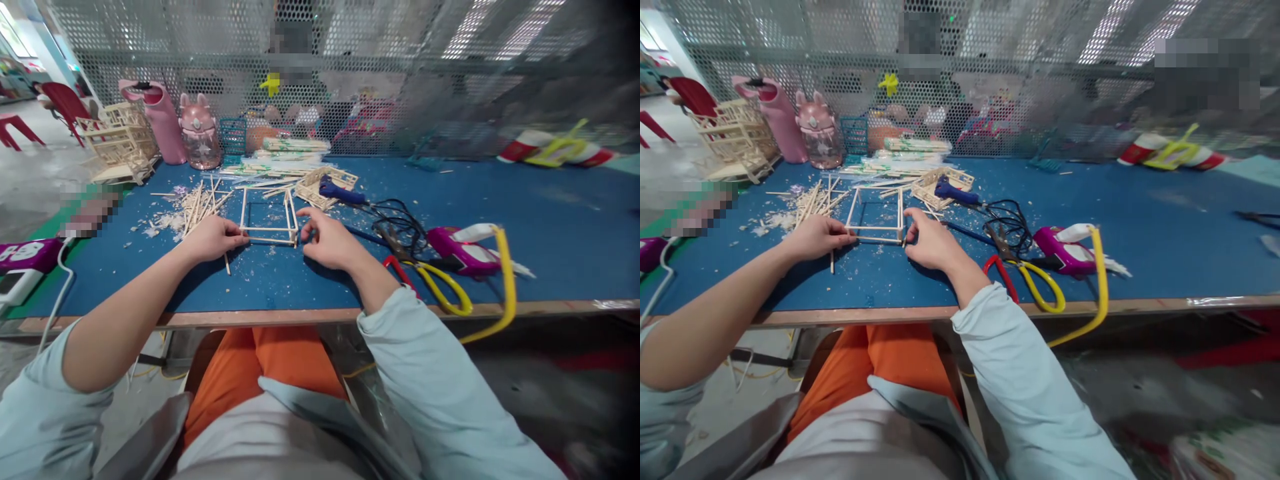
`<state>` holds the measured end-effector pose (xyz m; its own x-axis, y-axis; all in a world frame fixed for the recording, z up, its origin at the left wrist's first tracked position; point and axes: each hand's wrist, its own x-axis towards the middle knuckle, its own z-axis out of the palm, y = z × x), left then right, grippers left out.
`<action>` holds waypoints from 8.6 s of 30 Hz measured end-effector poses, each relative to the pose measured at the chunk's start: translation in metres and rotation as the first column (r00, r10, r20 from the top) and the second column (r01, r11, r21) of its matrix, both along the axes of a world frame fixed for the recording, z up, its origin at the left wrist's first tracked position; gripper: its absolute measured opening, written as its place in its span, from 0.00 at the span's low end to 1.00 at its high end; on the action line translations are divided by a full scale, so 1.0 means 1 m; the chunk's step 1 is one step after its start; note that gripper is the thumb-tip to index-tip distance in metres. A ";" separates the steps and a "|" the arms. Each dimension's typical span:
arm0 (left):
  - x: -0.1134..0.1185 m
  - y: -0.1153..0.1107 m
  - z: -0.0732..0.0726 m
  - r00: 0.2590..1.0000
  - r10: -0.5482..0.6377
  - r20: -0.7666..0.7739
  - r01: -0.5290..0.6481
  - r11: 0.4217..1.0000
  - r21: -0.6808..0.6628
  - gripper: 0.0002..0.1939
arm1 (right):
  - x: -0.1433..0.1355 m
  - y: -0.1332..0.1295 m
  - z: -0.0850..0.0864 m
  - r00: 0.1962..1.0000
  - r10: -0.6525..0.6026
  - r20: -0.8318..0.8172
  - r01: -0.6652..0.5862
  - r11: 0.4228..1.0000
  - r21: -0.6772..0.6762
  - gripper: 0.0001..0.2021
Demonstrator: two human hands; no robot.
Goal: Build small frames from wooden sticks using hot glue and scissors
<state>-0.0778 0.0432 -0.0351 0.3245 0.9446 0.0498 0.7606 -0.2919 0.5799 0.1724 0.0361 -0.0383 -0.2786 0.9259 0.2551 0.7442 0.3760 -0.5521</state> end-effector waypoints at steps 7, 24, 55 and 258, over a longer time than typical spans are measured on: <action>0.000 0.001 -0.002 1.000 -0.006 -0.002 0.006 1.000 0.003 0.14 | -0.006 0.002 -0.008 0.997 0.065 -0.047 -0.066 0.997 -0.028 0.28; -0.001 0.003 -0.004 0.999 -0.030 0.024 0.029 1.000 0.007 0.14 | -0.009 0.004 -0.009 0.997 -0.060 -0.045 0.060 0.998 -0.015 0.10; -0.014 -0.013 0.012 1.000 0.016 -0.006 -0.015 0.985 0.173 0.17 | 0.006 -0.012 0.006 0.979 -0.098 -0.178 0.074 0.988 -0.134 0.09; 0.023 -0.001 -0.006 0.977 -0.019 0.211 0.001 0.996 0.086 0.49 | -0.016 0.002 -0.009 0.792 -0.125 0.597 -0.231 0.844 0.484 0.14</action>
<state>-0.0545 0.0427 -0.0413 0.3077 0.9306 0.1983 0.6198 -0.3541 0.7003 0.1564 0.0378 -0.0475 -0.5789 0.6834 0.4448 0.8144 0.5119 0.2734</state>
